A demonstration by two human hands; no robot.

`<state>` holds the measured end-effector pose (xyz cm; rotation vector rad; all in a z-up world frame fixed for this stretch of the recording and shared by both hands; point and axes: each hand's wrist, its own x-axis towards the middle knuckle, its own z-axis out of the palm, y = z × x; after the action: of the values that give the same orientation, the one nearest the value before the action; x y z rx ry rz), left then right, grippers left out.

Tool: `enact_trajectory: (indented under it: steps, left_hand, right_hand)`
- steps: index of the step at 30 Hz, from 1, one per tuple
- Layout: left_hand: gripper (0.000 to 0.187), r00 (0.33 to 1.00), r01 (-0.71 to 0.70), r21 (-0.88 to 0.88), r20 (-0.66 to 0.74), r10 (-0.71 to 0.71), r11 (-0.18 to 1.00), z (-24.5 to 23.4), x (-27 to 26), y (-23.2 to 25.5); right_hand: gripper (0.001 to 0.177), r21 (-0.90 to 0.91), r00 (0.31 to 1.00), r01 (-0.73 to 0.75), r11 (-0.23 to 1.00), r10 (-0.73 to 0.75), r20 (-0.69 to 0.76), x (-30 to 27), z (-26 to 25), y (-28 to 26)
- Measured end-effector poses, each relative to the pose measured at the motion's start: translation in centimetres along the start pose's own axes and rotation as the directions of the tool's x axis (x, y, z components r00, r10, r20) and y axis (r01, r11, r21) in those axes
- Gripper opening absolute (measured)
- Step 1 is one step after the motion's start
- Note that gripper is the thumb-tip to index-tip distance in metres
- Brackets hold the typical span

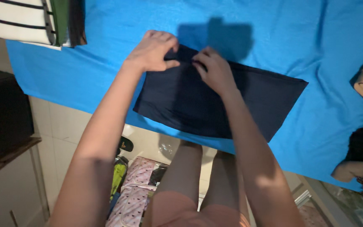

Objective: The person folds several garments on a blue-covered surface. They fold a dark blue pair of pants, a white pair of shorts, a light pink pair of pants, a maroon pair of pants, and a peach-colored pair of pants. Each item is smoothed and folded into a compact rectangle and placed in a stack.

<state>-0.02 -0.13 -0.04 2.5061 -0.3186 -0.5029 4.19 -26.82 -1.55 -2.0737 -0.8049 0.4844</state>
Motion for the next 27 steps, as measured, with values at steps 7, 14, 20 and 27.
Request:
enact_trajectory:
  steps: [7,14,20,27]
  left_hand:
    - [0.037,0.992,0.067,0.07,0.098,-0.073,0.995,-0.1,0.4,-0.6]
    - [0.046,0.947,0.279,-0.062,0.182,-0.264,0.958,-1.6,0.5,-0.4]
    - [0.023,0.958,0.283,0.125,-0.087,-0.274,0.951,1.0,1.3,-0.8]
    - [0.063,0.962,0.052,0.375,-0.268,0.054,0.926,9.7,-0.9,6.5]
  right_hand:
    - [0.016,-0.043,0.997,0.004,0.999,-0.001,0.073,-0.8,-0.2,0.3]
    - [0.024,-0.192,0.986,-0.144,0.971,0.157,0.051,0.8,-0.1,3.3]
    - [0.019,-0.267,0.938,-0.268,0.926,0.188,-0.291,-0.4,2.2,4.5]
    - [0.062,-0.35,0.966,-0.208,0.913,0.135,-0.221,-6.2,6.4,2.4]
